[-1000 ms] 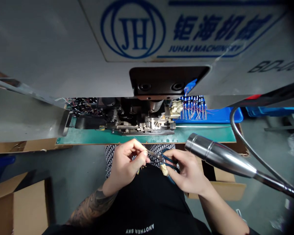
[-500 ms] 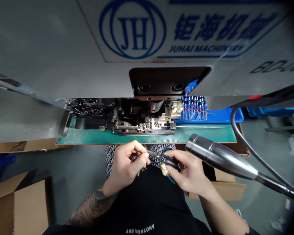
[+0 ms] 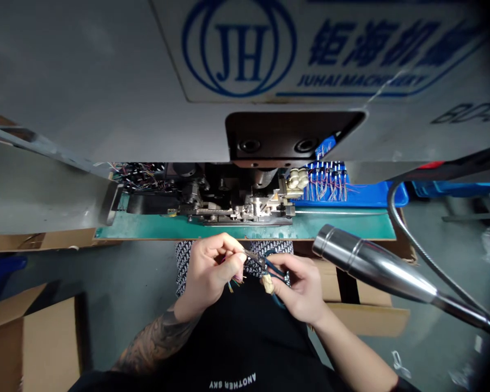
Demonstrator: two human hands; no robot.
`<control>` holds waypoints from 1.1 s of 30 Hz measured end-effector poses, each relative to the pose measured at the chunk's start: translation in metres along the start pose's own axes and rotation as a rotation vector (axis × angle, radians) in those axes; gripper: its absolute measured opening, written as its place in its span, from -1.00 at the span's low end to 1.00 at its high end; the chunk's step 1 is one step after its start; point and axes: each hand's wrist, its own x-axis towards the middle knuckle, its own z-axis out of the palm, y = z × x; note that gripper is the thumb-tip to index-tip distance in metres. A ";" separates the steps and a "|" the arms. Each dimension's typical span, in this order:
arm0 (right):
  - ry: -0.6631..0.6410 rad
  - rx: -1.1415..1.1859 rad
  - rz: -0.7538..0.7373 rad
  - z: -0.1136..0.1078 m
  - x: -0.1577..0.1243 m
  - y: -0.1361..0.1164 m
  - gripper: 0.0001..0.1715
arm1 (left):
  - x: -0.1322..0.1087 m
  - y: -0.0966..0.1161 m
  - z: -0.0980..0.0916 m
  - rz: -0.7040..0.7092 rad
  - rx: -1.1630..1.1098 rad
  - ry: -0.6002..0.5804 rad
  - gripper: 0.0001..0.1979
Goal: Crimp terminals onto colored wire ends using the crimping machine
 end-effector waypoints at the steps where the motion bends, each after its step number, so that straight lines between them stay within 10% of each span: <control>1: 0.002 0.030 0.031 0.003 -0.001 0.002 -0.71 | 0.000 -0.001 0.000 -0.004 -0.013 -0.001 -0.87; 13: 0.006 0.501 0.284 0.019 -0.005 0.011 -0.58 | -0.001 -0.002 -0.006 0.014 -0.109 -0.066 -0.85; 19: -0.023 0.102 0.007 -0.002 0.005 -0.011 -0.90 | -0.003 -0.005 -0.009 0.055 -0.064 -0.051 -0.85; 33: -0.121 -0.167 -0.153 -0.015 0.007 -0.022 -0.78 | -0.002 -0.001 -0.009 0.109 0.158 -0.033 -0.89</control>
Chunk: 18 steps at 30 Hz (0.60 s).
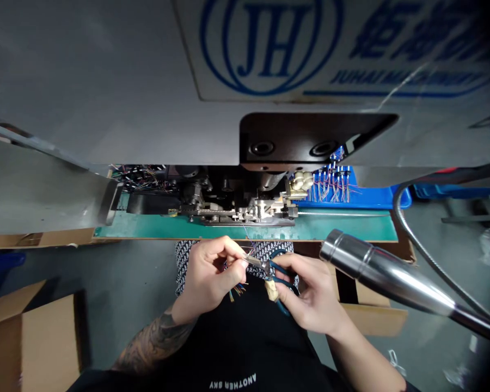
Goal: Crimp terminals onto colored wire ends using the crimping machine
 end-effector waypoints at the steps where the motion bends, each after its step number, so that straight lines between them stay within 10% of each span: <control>1: 0.000 0.000 -0.002 0.000 0.000 0.000 -0.79 | 0.000 0.000 0.000 0.003 0.009 0.001 -0.88; 18: 0.028 -0.109 0.030 -0.016 0.001 -0.003 -0.85 | 0.003 0.003 0.001 0.043 -0.038 -0.047 -0.89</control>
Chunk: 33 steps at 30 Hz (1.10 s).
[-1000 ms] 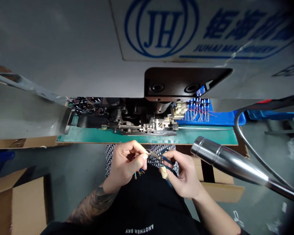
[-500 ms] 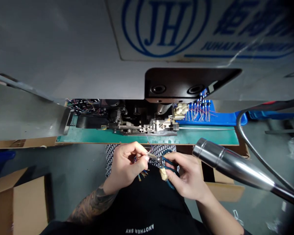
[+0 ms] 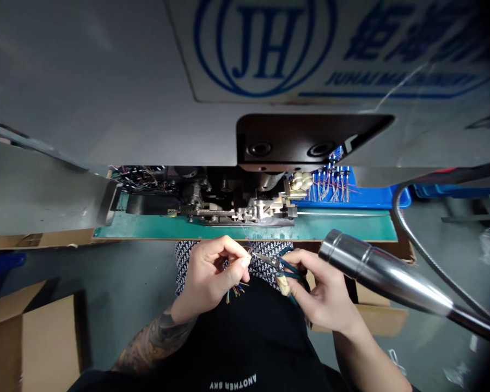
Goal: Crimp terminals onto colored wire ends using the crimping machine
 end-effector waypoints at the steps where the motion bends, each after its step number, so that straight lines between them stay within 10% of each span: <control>1: -0.021 0.007 -0.004 0.000 0.001 -0.003 -0.86 | 0.000 0.000 0.000 0.006 0.004 -0.004 -0.90; 26: 0.027 -0.116 0.062 -0.007 -0.021 0.017 -0.75 | 0.000 0.001 0.001 0.022 0.074 -0.015 -0.87; 33: -0.023 -0.169 0.129 -0.040 -0.024 0.040 -0.78 | -0.002 0.000 0.002 -0.027 -0.109 -0.028 -0.93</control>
